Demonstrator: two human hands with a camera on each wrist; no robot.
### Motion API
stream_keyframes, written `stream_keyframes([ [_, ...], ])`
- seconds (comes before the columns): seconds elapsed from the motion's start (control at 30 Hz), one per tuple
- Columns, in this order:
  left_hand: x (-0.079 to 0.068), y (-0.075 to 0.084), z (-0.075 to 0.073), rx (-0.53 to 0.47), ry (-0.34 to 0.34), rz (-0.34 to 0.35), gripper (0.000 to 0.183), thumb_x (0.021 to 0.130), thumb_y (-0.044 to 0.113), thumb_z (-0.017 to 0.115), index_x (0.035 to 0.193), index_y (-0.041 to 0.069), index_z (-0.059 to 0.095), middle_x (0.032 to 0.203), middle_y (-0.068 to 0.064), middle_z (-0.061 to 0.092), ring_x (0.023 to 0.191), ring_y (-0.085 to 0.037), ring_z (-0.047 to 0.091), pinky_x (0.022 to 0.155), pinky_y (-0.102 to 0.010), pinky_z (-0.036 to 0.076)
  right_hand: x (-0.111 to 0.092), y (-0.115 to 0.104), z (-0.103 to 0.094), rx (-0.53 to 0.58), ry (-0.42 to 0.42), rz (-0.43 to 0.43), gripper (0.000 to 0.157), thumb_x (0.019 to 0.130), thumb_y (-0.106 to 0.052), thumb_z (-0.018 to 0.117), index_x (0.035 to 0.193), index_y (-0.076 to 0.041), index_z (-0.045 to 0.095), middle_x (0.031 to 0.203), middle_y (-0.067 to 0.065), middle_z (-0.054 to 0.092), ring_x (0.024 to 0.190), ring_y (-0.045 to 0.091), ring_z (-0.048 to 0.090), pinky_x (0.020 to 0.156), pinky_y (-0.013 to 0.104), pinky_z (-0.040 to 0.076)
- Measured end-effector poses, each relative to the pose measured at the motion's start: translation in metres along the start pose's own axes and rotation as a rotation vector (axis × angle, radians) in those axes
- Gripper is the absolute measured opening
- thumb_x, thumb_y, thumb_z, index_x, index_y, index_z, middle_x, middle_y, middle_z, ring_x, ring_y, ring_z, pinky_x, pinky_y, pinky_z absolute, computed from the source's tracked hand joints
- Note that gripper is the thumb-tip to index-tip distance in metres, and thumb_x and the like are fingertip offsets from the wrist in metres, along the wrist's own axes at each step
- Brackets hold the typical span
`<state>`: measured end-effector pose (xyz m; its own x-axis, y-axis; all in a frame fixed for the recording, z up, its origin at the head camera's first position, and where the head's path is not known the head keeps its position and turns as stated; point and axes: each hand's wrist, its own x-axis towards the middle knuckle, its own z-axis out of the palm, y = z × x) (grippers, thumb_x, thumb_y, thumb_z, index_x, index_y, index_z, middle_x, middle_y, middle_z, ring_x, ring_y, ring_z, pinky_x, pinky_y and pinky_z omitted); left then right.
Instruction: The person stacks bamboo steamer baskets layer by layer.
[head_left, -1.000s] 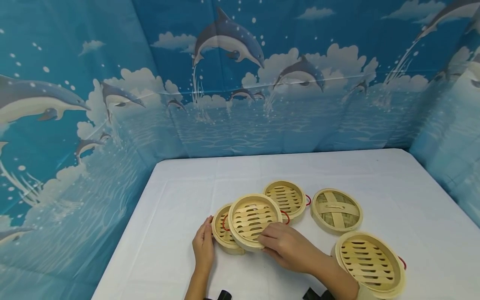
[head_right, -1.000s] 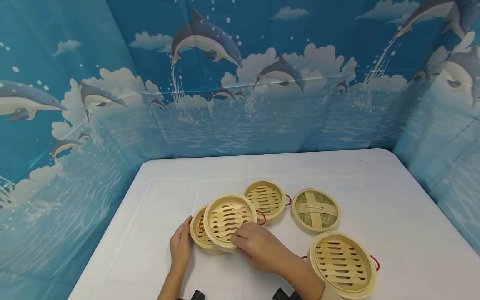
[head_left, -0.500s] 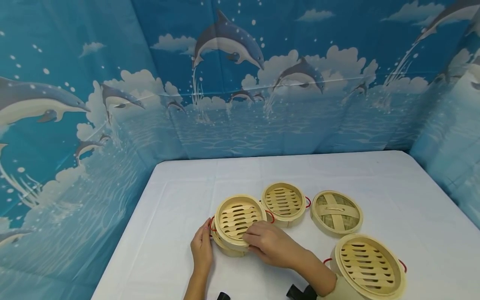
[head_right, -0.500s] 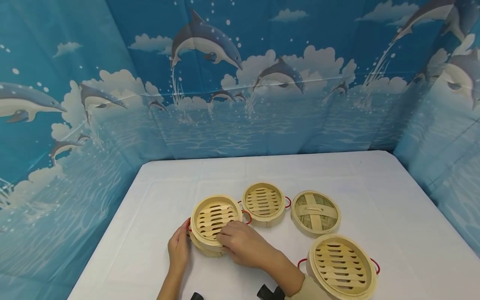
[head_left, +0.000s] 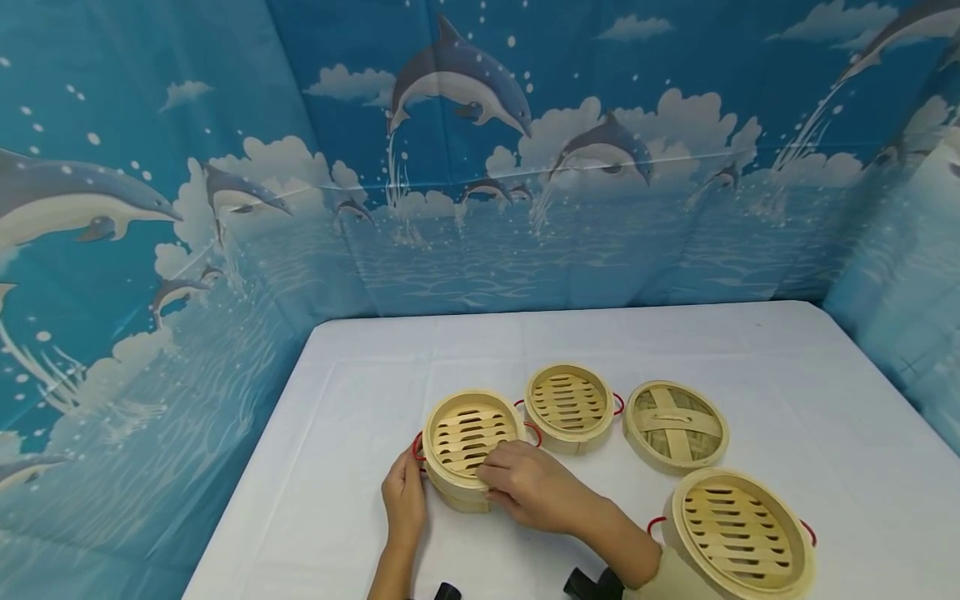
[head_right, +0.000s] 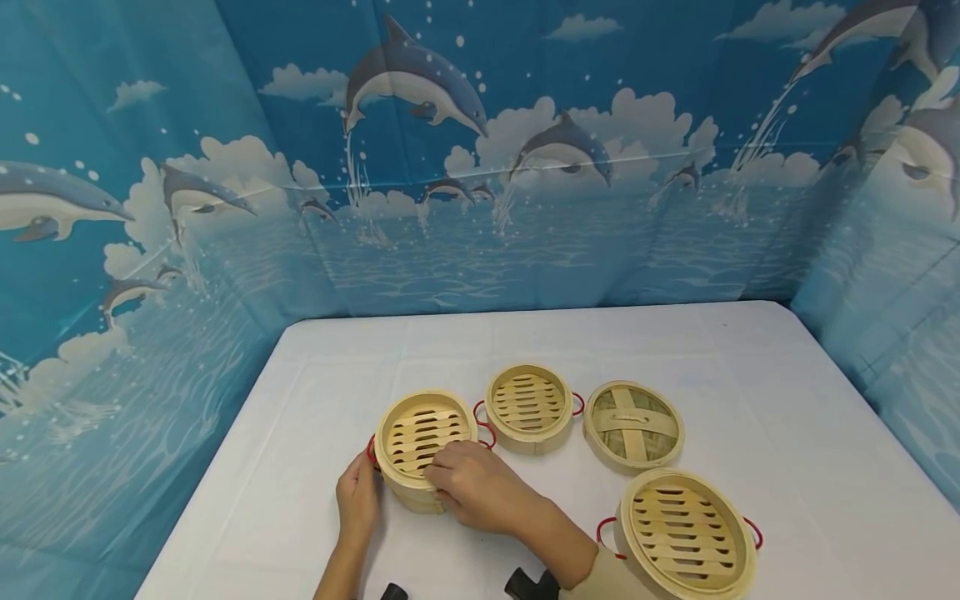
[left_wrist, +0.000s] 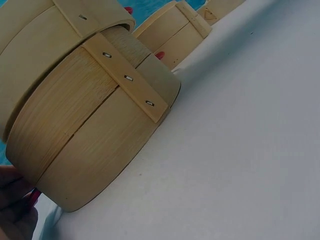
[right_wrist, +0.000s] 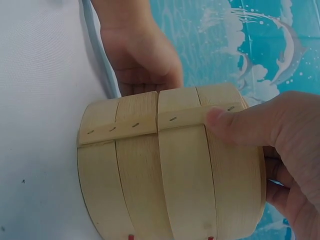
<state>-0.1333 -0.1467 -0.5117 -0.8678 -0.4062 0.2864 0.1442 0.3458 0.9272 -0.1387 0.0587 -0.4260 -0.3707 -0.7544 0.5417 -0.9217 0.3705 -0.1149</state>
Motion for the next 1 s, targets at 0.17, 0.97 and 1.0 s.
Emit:
stream_keyframes([
  [0.17, 0.000, -0.001, 0.000, 0.023, 0.006, 0.016, 0.029, 0.096, 0.005, 0.040, 0.103, -0.003, 0.066, 0.104, -0.014, 0.065, 0.101, -0.027, 0.058, 0.083, -0.026, 0.047, 0.003, 0.000, 0.003, -0.006, -0.007, 0.009, 0.019, 0.072, -0.012, 0.076, 0.081, -0.014, 0.059, 0.081, -0.007, 0.054, 0.077, 0.008, 0.052, 0.073, 0.025, 0.045],
  [0.97, -0.004, 0.032, -0.003, 0.029, 0.032, 0.056, 0.024, 0.090, -0.007, 0.043, 0.076, -0.005, 0.062, 0.071, -0.007, 0.056, 0.067, -0.016, 0.050, 0.059, -0.022, 0.041, 0.014, -0.004, 0.007, -0.059, -0.031, 0.023, 0.020, 0.070, -0.013, 0.077, 0.077, -0.014, 0.058, 0.079, -0.006, 0.053, 0.075, 0.011, 0.051, 0.071, 0.026, 0.044],
  [1.0, -0.004, 0.036, -0.003, 0.027, 0.029, 0.060, 0.024, 0.090, -0.007, 0.042, 0.074, -0.005, 0.061, 0.068, -0.006, 0.054, 0.065, -0.016, 0.048, 0.057, -0.022, 0.040, 0.014, -0.004, 0.007, -0.059, -0.029, 0.022, 0.020, 0.070, -0.013, 0.077, 0.076, -0.014, 0.057, 0.078, -0.006, 0.052, 0.075, 0.011, 0.051, 0.071, 0.026, 0.044],
])
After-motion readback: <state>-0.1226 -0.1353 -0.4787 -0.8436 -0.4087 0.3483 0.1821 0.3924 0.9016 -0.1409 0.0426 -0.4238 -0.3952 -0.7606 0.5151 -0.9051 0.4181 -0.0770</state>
